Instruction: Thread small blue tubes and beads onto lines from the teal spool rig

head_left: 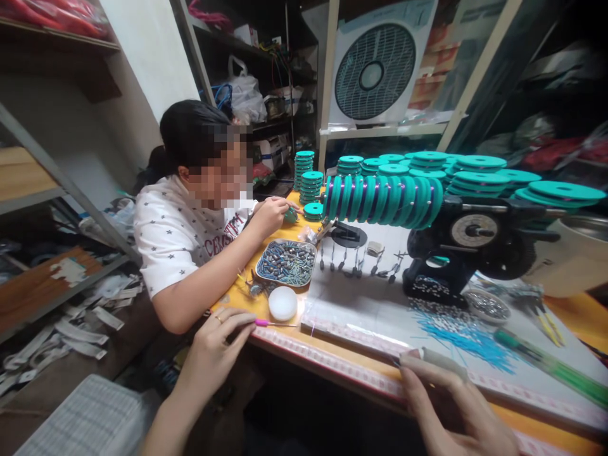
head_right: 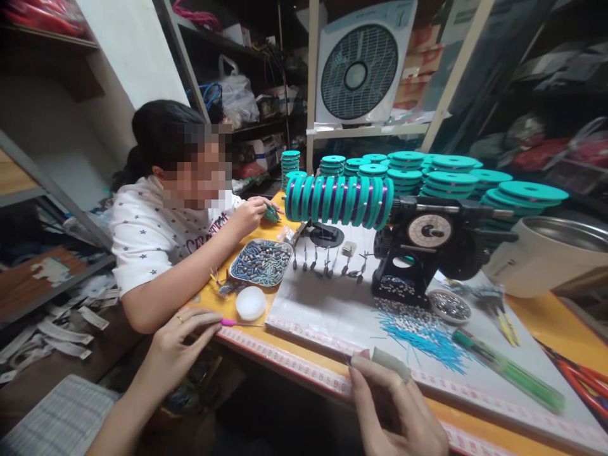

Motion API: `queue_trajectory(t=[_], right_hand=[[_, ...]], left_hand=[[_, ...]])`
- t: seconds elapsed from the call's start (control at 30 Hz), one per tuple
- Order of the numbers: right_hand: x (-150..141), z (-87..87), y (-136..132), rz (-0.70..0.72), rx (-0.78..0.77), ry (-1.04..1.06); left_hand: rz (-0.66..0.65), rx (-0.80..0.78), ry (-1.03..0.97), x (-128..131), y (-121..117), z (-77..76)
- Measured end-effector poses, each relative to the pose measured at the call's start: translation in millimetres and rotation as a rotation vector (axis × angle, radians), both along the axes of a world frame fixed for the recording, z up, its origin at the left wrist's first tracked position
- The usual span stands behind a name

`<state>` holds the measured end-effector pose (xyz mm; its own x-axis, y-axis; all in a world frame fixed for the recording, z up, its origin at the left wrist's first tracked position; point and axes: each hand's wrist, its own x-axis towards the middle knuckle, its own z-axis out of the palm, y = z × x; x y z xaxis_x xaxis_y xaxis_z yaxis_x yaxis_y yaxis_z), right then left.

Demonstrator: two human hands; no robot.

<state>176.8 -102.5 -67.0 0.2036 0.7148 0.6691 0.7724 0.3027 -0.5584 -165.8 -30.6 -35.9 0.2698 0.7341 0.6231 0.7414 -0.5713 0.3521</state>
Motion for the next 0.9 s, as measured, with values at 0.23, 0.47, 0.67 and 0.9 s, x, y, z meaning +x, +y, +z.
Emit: queue_trajectory(t=[0.23,0.47,0.67,0.9], right_hand=[[-5,3.5,1,-0.007,0.025,0.001],[-4,5.5,2,-0.011,0.043,-0.017],[-5,7.8,5,0.01,0.084,-0.025],[-3,5.6,4,0.032,0.093,-0.052]], left_hand=[[0.002,-0.07,0.008,12,-8,7.2],[0.008,-0.128,-0.012,41,-18,10.3],[0.034,-0.12,-0.027,47,-20,10.7],[-0.008,-0.081,-0.104,72,-15,4.4]])
